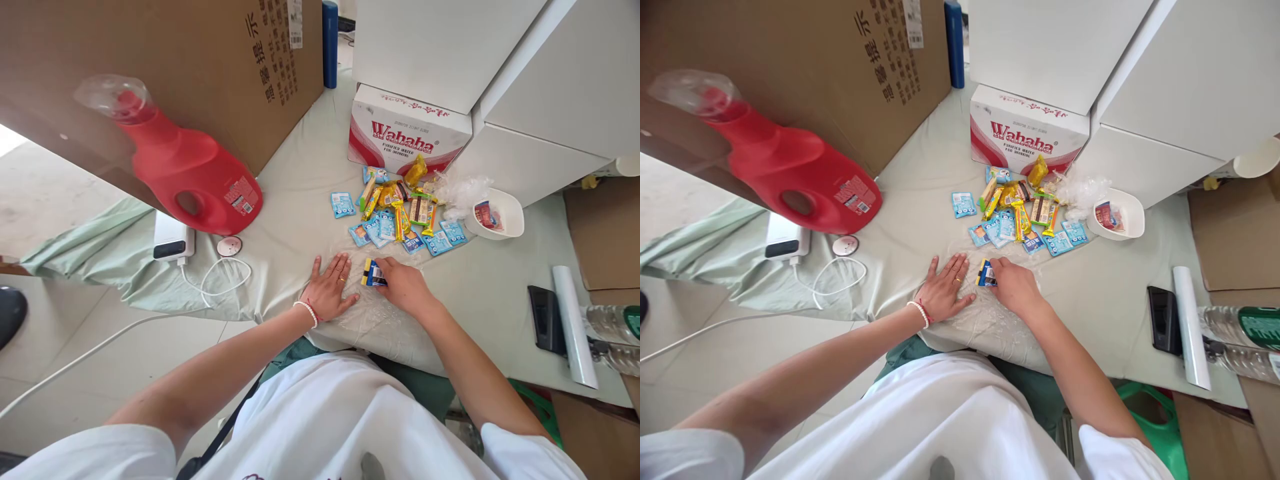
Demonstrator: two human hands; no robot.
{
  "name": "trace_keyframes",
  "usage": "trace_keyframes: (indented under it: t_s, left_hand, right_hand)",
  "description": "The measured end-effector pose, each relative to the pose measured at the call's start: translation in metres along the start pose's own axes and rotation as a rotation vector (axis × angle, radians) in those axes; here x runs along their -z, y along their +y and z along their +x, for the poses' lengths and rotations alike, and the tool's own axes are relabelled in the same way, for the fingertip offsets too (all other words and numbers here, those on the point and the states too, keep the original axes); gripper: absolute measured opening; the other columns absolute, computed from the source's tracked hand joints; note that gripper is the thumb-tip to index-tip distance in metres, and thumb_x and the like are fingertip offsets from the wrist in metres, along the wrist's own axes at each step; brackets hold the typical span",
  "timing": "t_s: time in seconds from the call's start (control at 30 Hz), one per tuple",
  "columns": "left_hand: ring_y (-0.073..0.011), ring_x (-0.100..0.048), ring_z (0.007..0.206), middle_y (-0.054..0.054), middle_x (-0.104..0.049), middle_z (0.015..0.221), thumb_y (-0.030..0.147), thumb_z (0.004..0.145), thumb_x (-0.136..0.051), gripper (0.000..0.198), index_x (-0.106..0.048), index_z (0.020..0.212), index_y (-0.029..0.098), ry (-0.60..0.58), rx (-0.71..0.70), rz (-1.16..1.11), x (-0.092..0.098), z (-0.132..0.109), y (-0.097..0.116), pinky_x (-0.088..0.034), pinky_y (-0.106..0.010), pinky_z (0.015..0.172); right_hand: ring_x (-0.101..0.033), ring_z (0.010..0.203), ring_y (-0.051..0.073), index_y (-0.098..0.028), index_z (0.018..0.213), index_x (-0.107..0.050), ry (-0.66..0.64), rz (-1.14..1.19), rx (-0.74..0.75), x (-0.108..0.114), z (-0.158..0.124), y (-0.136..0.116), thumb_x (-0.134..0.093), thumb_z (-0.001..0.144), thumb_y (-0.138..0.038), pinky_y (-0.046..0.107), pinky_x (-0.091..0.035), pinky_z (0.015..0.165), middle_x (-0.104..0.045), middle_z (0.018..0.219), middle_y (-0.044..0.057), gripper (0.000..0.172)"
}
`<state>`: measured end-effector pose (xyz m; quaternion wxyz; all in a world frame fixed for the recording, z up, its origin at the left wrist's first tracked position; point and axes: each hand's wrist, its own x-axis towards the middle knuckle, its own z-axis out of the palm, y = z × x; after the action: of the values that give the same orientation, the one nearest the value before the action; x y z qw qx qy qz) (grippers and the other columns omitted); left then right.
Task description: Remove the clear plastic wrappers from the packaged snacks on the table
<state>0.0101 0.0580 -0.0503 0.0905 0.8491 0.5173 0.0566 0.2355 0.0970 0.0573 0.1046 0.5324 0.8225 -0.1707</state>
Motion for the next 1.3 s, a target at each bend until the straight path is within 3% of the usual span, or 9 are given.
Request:
trace_keyframes:
  t_s: [0.13,0.3,0.6,0.83,0.9,0.97,1.07,1.17,1.3]
  left_hand:
    - [-0.0345,-0.02,0.163,-0.019,-0.02,0.175,0.068,0.101,-0.034,0.089,-0.022,0.167,0.01,-0.003,-0.003,-0.018,0.001,0.0,0.0,0.004,-0.067,0.13]
    - [-0.0352,-0.02,0.163,-0.019,-0.021,0.174,0.068,0.101,-0.034,0.089,-0.024,0.167,0.009,0.0,-0.005,-0.023,0.003,0.0,0.0,0.004,-0.067,0.13]
    - [-0.0315,-0.019,0.163,-0.018,-0.019,0.175,0.069,0.102,-0.032,0.089,-0.024,0.167,0.01,0.003,0.004,-0.037,0.0,0.0,0.001,0.008,-0.065,0.13]
    - [-0.0356,-0.024,0.162,-0.018,-0.018,0.175,0.064,0.101,-0.042,0.085,-0.023,0.168,0.017,0.001,-0.006,-0.149,0.007,0.001,-0.006,0.0,-0.068,0.129]
    - [-0.0354,-0.023,0.162,-0.014,-0.015,0.177,0.059,0.102,-0.042,0.074,-0.03,0.166,0.024,0.014,-0.021,-0.22,0.011,0.0,-0.013,-0.008,-0.068,0.129]
    - [-0.0339,-0.017,0.164,-0.009,-0.019,0.177,0.051,0.104,-0.042,0.058,-0.048,0.158,0.03,0.055,-0.026,-0.283,0.015,-0.003,-0.021,-0.015,-0.065,0.129]
    - [-0.0313,-0.022,0.163,-0.005,-0.045,0.167,0.04,0.104,-0.042,0.042,-0.071,0.134,0.03,0.059,-0.061,-0.324,0.02,-0.011,-0.035,-0.016,-0.062,0.13]
    - [-0.029,-0.033,0.158,-0.005,-0.059,0.156,0.027,0.098,-0.046,0.044,-0.069,0.135,0.029,-0.013,-0.138,-0.357,0.025,-0.021,-0.051,-0.017,-0.062,0.13]
    - [-0.0271,-0.038,0.156,-0.005,-0.052,0.162,0.016,0.079,-0.05,0.071,-0.056,0.149,0.029,-0.173,-0.328,-0.441,0.033,-0.031,-0.073,-0.008,-0.061,0.132]
  right_hand:
    - [-0.069,0.117,0.029,-0.019,0.15,-0.05,-0.038,0.01,0.011,-0.017,0.006,-0.008,-0.071,0.093,-0.03,0.034,-0.054,0.087,-0.053,0.153,0.016,0.062]
    - [-0.069,0.116,0.029,-0.02,0.142,-0.056,-0.004,0.021,-0.048,-0.018,0.001,-0.004,-0.064,0.099,-0.035,0.034,-0.054,0.087,-0.061,0.143,0.014,0.046]
    - [-0.069,0.113,0.03,-0.018,0.141,-0.055,0.011,-0.118,-0.02,-0.021,0.002,-0.014,-0.061,0.099,-0.03,0.035,-0.055,0.083,-0.066,0.134,0.016,0.045]
    - [-0.066,0.122,0.033,-0.016,0.151,-0.049,0.044,0.046,0.019,-0.033,0.0,-0.002,-0.068,0.096,-0.032,0.041,-0.057,0.091,-0.056,0.151,0.017,0.061]
    - [-0.062,0.128,0.033,-0.018,0.154,-0.045,0.134,0.158,0.042,-0.038,-0.01,0.009,-0.07,0.095,-0.035,0.042,-0.057,0.096,-0.048,0.157,0.017,0.067]
    - [-0.062,0.128,0.03,-0.019,0.15,-0.05,0.283,0.265,0.066,-0.046,-0.032,0.02,-0.065,0.099,-0.038,0.042,-0.057,0.099,-0.052,0.152,0.016,0.056]
    - [-0.064,0.116,0.028,-0.021,0.134,-0.063,0.42,0.342,0.157,-0.068,-0.075,0.031,-0.057,0.104,-0.041,0.043,-0.057,0.098,-0.065,0.128,0.013,0.037]
    - [-0.061,0.114,0.031,-0.021,0.132,-0.065,0.399,0.315,0.218,-0.101,-0.112,0.03,-0.067,0.099,-0.044,0.049,-0.057,0.097,-0.067,0.128,0.014,0.041]
    - [-0.063,0.112,0.028,-0.023,0.122,-0.071,0.504,0.371,0.164,-0.132,-0.127,0.027,-0.06,0.103,-0.027,0.048,-0.058,0.095,-0.07,0.125,0.013,0.023]
